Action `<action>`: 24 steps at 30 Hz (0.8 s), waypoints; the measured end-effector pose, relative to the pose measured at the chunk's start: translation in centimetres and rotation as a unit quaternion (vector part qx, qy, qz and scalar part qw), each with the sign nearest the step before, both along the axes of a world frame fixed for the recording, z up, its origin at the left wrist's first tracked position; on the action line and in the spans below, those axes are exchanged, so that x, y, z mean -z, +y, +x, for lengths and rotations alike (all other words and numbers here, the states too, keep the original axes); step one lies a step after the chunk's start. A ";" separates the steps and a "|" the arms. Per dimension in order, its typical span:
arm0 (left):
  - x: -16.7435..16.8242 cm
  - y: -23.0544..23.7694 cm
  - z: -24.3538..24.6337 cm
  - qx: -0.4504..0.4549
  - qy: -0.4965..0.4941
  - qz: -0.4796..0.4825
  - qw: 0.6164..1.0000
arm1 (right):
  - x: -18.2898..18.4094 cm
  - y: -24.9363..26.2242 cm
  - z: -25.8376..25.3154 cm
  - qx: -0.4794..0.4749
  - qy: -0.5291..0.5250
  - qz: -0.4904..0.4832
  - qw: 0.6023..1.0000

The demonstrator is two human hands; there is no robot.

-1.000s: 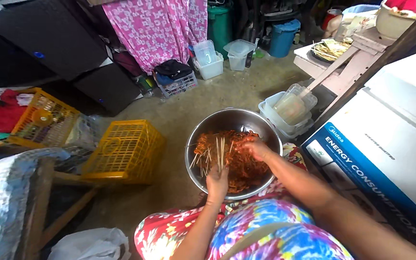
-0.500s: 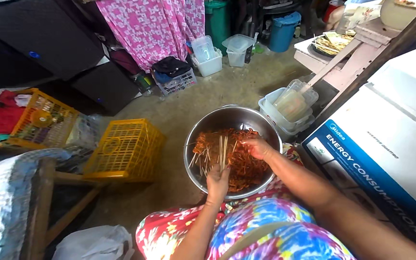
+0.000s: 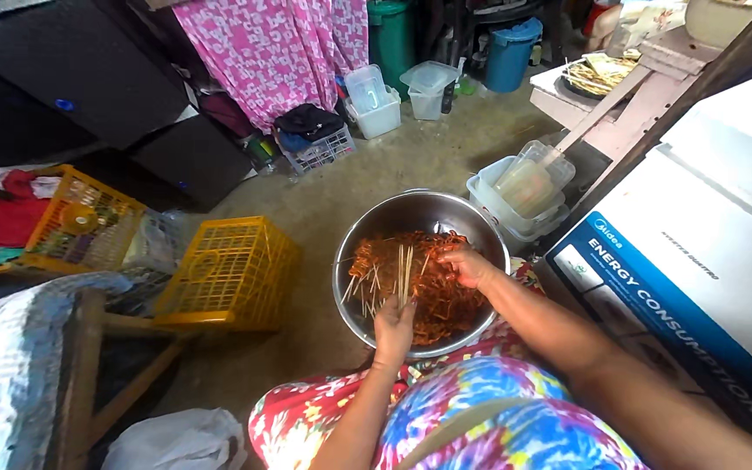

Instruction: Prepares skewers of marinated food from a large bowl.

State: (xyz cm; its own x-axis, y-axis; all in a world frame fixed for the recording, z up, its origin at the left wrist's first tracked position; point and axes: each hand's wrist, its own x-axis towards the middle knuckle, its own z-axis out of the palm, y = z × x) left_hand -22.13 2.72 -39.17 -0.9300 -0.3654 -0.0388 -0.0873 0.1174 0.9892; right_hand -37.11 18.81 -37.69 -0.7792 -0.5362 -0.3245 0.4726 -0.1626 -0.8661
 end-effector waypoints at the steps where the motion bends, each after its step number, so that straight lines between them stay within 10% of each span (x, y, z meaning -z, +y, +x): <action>1: 0.0 0.0 0.0 0.000 0.001 0.001 1.000 | 0.1 0.0 -0.1 0.000 0.000 0.001 1.000; 24: -0.1 -0.1 0.2 0.028 -0.011 -0.012 0.999 | 0.2 0.3 -0.7 0.028 0.045 0.036 0.998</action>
